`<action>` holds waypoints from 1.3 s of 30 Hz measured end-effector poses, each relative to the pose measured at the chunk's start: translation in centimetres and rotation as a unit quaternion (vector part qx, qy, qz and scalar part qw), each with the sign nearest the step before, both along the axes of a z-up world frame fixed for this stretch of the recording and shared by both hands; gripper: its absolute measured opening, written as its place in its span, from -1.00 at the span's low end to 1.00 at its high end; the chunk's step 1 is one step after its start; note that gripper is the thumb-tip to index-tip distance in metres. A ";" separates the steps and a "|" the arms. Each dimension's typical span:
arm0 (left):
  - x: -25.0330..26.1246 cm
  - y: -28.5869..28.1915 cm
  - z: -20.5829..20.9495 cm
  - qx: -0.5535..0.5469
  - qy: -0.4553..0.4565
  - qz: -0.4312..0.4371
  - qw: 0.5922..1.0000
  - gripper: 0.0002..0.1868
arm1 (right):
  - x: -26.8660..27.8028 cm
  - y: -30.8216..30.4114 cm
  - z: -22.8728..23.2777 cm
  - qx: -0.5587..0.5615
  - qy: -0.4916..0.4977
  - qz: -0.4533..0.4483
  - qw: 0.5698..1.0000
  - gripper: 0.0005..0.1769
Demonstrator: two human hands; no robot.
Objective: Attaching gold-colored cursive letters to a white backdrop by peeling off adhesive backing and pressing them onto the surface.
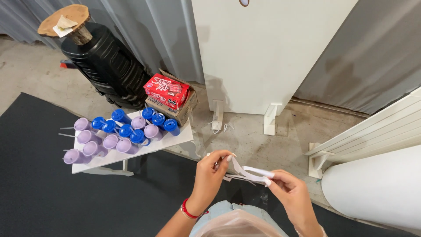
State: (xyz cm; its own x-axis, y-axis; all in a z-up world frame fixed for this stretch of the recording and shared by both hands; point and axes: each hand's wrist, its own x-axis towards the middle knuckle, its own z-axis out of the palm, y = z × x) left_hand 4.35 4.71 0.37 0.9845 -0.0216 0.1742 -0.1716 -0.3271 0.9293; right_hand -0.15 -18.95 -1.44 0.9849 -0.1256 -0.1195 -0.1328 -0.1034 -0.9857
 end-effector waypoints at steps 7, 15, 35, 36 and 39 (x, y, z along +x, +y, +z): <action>1.3 2.0 0.1 -0.015 0.004 -0.096 0.995 -0.83 | 2.1 -0.9 0.5 0.063 0.131 0.088 0.985 -0.84; 2.6 1.8 3.0 0.053 -0.025 -0.182 0.982 -0.86 | 3.0 -0.2 0.4 -0.055 0.200 0.149 0.967 -0.86; 14.6 14.5 -4.2 -0.186 0.067 0.231 0.953 -0.88 | 5.3 -5.4 -6.8 -0.024 0.227 0.148 0.962 -0.85; 15.6 15.2 -5.0 -0.189 0.065 0.241 0.950 -0.88 | 6.1 -5.8 -6.9 -0.029 0.227 0.158 0.961 -0.85; 18.7 18.3 -7.7 -0.111 0.142 0.285 0.941 -0.86 | 7.6 -5.2 -8.1 -0.053 0.211 0.148 0.965 -0.84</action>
State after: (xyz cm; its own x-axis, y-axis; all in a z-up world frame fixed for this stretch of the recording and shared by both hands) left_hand 23.06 22.96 -7.36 0.8324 0.5307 -0.1596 0.2381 -0.0824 0.9677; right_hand 7.41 -24.14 -9.53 0.8459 0.1196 -0.5198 -0.4696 -0.2949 -0.8322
